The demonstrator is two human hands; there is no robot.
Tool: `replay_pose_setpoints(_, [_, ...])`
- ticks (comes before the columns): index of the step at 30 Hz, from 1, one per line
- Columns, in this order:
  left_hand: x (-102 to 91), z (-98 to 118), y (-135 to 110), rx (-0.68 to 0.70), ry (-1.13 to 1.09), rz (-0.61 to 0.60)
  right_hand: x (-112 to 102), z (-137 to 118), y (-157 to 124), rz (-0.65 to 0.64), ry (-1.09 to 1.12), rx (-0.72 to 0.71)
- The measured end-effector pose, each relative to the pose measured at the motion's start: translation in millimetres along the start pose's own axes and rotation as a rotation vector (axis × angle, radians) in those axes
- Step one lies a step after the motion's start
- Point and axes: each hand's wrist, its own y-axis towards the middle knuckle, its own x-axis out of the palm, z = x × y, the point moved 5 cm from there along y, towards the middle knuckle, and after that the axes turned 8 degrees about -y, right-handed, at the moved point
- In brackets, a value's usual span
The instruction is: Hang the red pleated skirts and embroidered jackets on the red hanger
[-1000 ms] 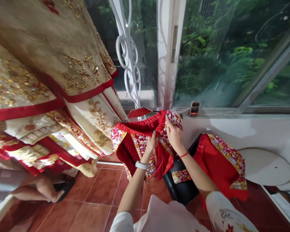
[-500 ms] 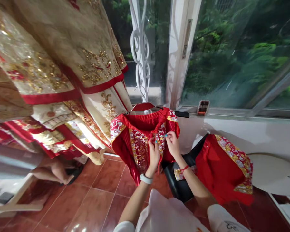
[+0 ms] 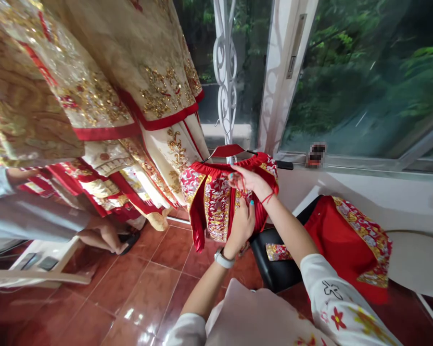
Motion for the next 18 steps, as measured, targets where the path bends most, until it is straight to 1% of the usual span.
replay_pose_setpoints(1, [3.4,3.8,-0.9,0.017,-0.005,-0.013,2.3,-7.1,0.2,-0.010,0.019,0.000])
replay_pose_setpoints(3, [4.8,4.5,-1.2,0.031,-0.006,-0.058,7.1,-11.0,-0.3,-0.086,-0.006,0.040])
replay_pose_setpoints(4, [1.3,2.0,0.8,0.026,0.007,-0.101,7.9,-8.9,-0.8,-0.124,-0.049,0.067])
replay_pose_setpoints(5, [-6.2,-1.7,4.9,0.013,0.037,-0.154,7.1,-5.7,-1.1,-0.150,-0.103,0.088])
replay_pose_setpoints(6, [-19.1,-4.8,11.9,0.008,0.086,-0.201,4.8,-2.5,-1.1,-0.157,-0.161,0.096])
replay_pose_setpoints(7, [-37.9,-6.1,22.4,0.016,0.150,-0.218,1.3,-0.2,-0.5,-0.147,-0.213,0.089])
replay_pose_setpoints(8, [-62.2,-4.5,36.5,0.041,0.221,-0.194,-2.5,1.1,0.4,-0.127,-0.255,0.074])
replay_pose_setpoints(9, [-91.8,2.1,53.6,0.114,0.288,-0.095,-6.1,1.7,1.5,-0.106,-0.287,0.061])
replay_pose_setpoints(11, [-155.7,22.0,89.6,0.252,0.335,0.233,-11.1,2.7,3.9,-0.081,-0.330,0.072])
replay_pose_setpoints(12, [-179.4,30.7,107.6,0.285,0.322,0.309,-12.2,3.2,4.9,-0.085,-0.342,0.089])
replay_pose_setpoints(13, [-195.2,37.5,125.7,0.295,0.309,0.306,-12.3,3.6,5.5,-0.102,-0.350,0.106])
replay_pose_setpoints(14, [-205.3,43.0,141.9,0.298,0.297,0.286,-11.8,3.8,5.9,-0.133,-0.353,0.121])
replay_pose_setpoints(15, [-209.6,46.8,155.8,0.297,0.288,0.246,-11.1,3.8,5.8,-0.170,-0.354,0.130])
replay_pose_setpoints(16, [-210.0,49.1,166.8,0.298,0.282,0.207,-10.8,3.5,5.4,-0.207,-0.353,0.135])
replay_pose_setpoints(18, [-203.8,50.2,181.6,0.311,0.274,0.162,-12.7,2.5,4.0,-0.265,-0.348,0.140])
